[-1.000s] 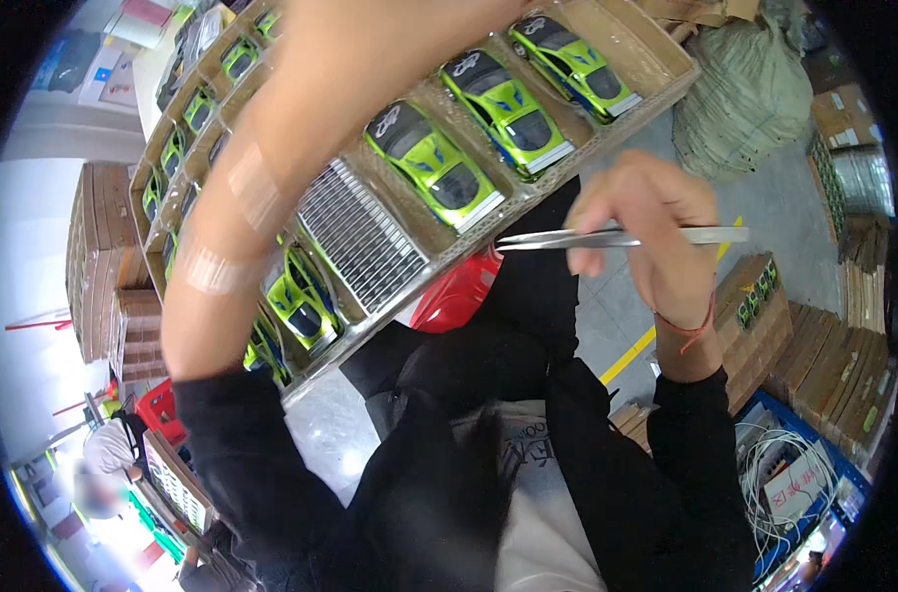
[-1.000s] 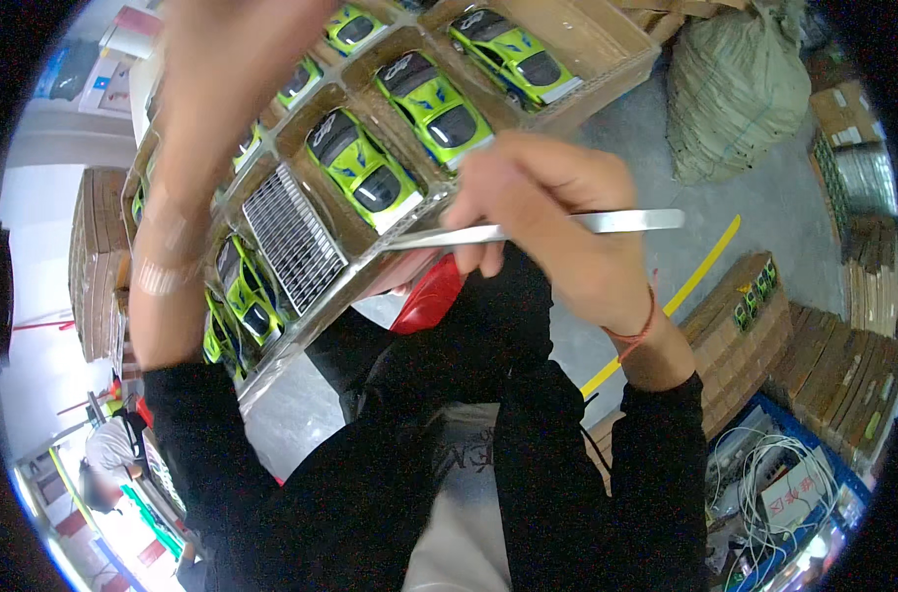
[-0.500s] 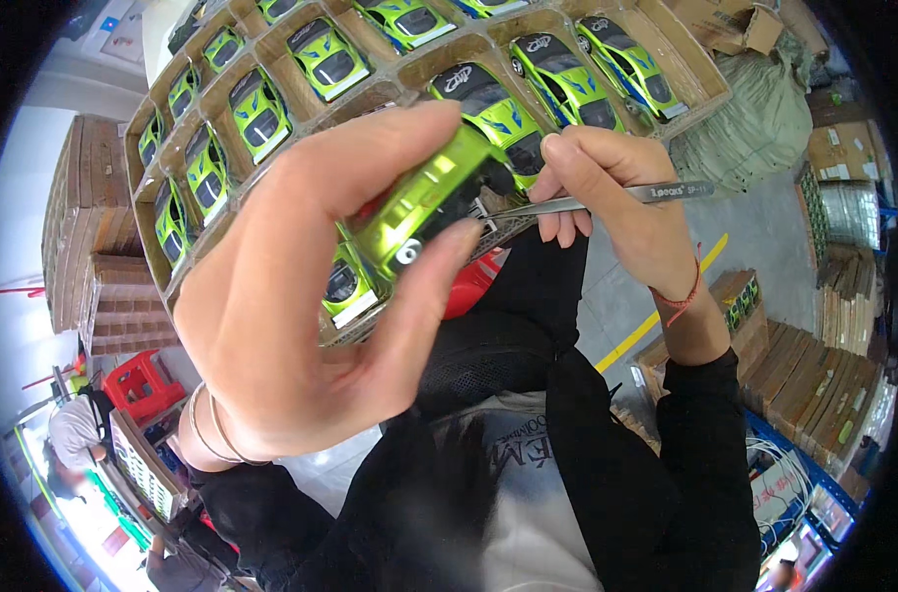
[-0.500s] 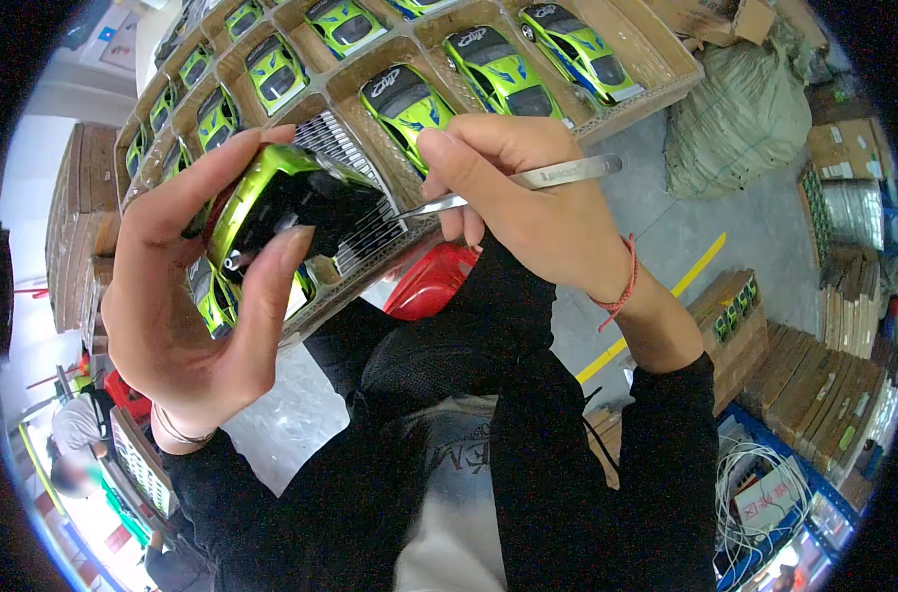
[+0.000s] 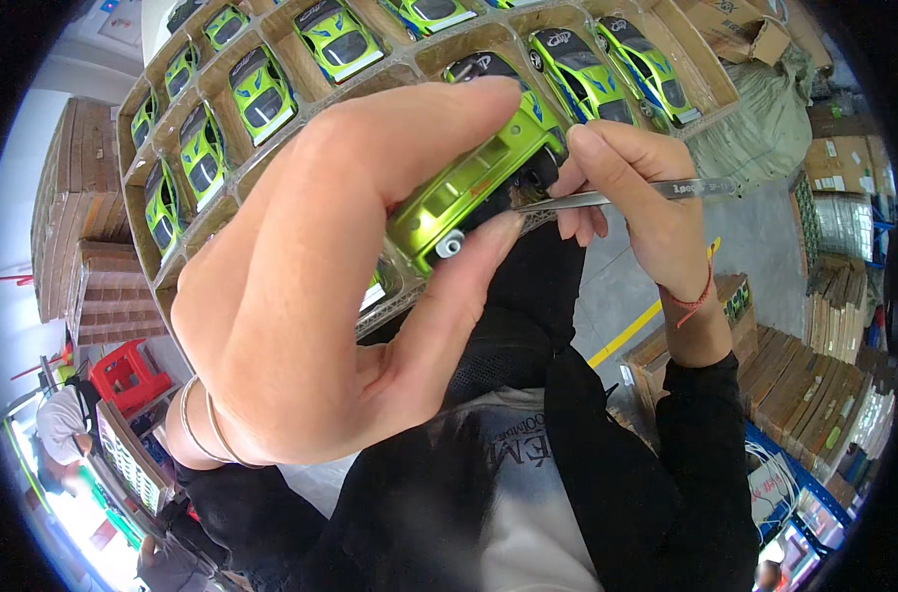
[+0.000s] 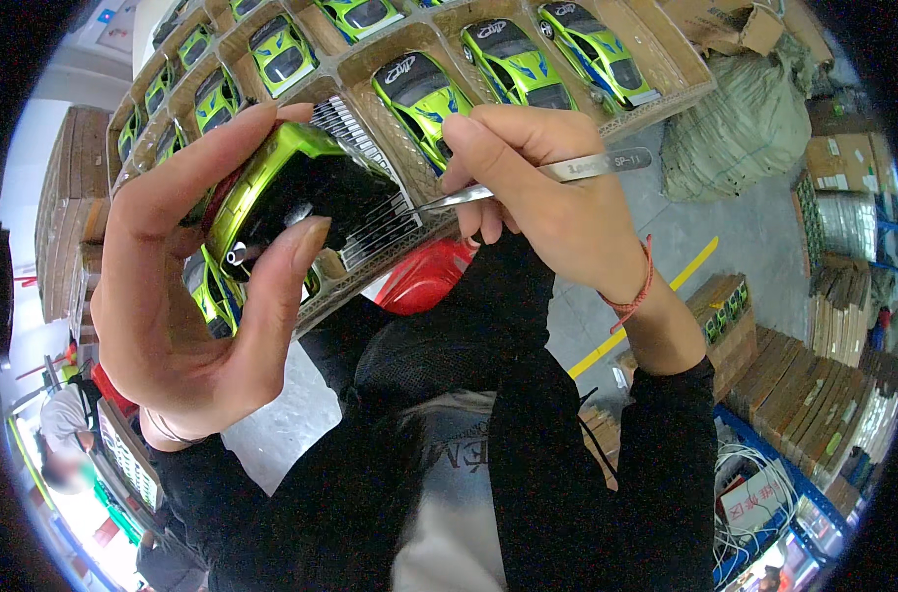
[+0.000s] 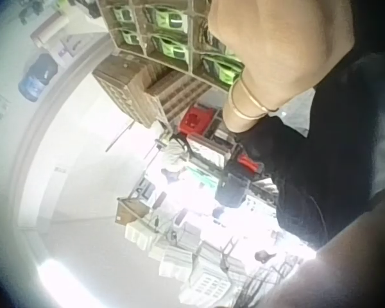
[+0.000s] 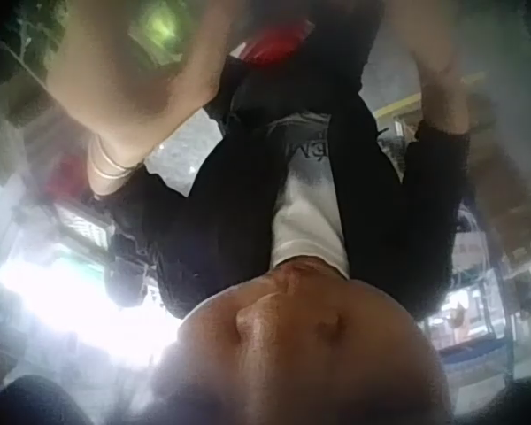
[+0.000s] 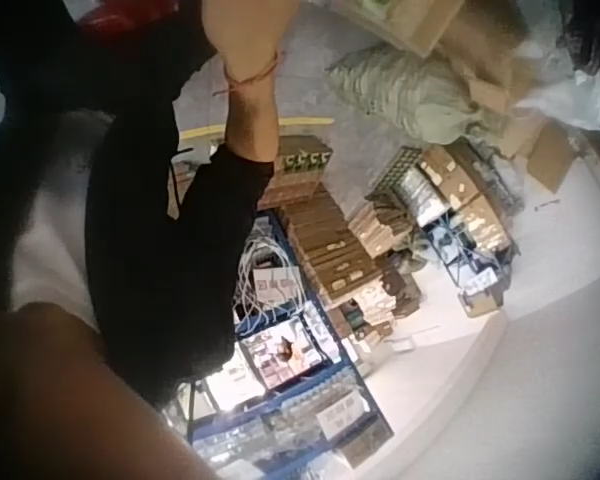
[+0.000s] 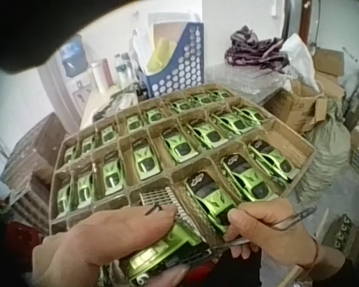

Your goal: The person assembles or details small toy cars by applying stickers to them using tweezers.

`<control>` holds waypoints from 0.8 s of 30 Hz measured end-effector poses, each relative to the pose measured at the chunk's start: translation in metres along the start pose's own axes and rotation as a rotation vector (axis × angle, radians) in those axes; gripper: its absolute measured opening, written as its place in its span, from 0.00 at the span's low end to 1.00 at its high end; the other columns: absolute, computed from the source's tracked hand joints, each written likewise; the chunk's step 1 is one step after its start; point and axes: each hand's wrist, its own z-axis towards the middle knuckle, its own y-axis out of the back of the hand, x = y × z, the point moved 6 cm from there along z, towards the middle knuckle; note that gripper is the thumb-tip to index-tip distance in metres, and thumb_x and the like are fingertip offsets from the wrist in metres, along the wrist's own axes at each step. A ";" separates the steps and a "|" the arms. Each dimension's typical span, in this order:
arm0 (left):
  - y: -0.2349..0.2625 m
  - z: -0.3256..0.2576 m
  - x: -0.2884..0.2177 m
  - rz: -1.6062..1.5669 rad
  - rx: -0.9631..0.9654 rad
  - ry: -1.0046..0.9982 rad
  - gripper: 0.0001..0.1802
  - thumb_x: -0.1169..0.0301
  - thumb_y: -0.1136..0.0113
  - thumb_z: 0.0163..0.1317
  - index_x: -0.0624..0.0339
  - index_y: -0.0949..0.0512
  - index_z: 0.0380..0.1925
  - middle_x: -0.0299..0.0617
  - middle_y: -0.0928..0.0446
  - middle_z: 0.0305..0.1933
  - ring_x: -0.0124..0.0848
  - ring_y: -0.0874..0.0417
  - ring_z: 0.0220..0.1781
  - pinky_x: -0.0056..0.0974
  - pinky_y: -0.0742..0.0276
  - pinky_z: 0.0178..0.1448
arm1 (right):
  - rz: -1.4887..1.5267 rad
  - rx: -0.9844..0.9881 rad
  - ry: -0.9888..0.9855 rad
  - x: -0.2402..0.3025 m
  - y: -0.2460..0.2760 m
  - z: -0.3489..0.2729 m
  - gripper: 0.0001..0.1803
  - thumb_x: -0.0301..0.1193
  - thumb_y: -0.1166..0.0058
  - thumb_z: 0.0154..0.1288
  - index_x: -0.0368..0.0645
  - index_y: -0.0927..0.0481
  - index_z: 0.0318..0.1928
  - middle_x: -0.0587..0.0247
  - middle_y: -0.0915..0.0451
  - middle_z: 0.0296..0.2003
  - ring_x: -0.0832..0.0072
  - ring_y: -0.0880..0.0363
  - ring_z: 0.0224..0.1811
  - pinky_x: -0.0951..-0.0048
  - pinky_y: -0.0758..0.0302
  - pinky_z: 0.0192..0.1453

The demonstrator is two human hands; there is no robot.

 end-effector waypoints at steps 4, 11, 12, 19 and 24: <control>0.000 0.001 -0.001 0.016 0.006 -0.019 0.25 0.85 0.38 0.59 0.76 0.31 0.57 0.60 0.21 0.55 0.40 0.18 0.57 0.39 0.23 0.62 | -0.020 -0.010 0.020 -0.001 0.001 0.000 0.22 0.40 0.52 0.76 0.37 0.19 0.28 0.66 0.22 0.18 0.85 0.26 0.17 0.83 0.34 0.20; -0.001 0.001 -0.001 0.006 -0.002 -0.009 0.25 0.85 0.36 0.58 0.76 0.31 0.56 0.60 0.21 0.55 0.40 0.18 0.57 0.39 0.23 0.62 | -0.011 0.072 0.051 0.003 -0.001 0.003 0.20 0.36 0.52 0.76 0.35 0.21 0.29 0.65 0.23 0.18 0.84 0.26 0.18 0.81 0.32 0.20; 0.000 0.001 -0.002 0.011 -0.005 -0.029 0.25 0.85 0.36 0.58 0.76 0.30 0.56 0.60 0.21 0.55 0.40 0.18 0.58 0.39 0.23 0.62 | -0.010 0.074 0.054 0.004 -0.001 0.004 0.20 0.36 0.52 0.76 0.35 0.21 0.29 0.65 0.23 0.18 0.84 0.26 0.18 0.81 0.32 0.20; 0.006 0.004 -0.001 -0.061 0.108 -0.010 0.28 0.86 0.36 0.57 0.76 0.33 0.58 0.60 0.22 0.56 0.43 0.20 0.60 0.40 0.25 0.64 | 0.020 0.166 0.115 0.011 -0.003 -0.002 0.20 0.35 0.56 0.78 0.35 0.21 0.31 0.62 0.22 0.21 0.81 0.25 0.20 0.79 0.28 0.27; 0.004 -0.007 0.007 -0.158 0.034 0.055 0.33 0.86 0.34 0.55 0.76 0.36 0.60 0.61 0.24 0.58 0.46 0.21 0.62 0.41 0.24 0.65 | 0.492 0.201 0.541 0.036 0.002 -0.009 0.22 0.37 0.67 0.81 0.39 0.25 0.32 0.59 0.24 0.20 0.75 0.24 0.20 0.59 0.20 0.48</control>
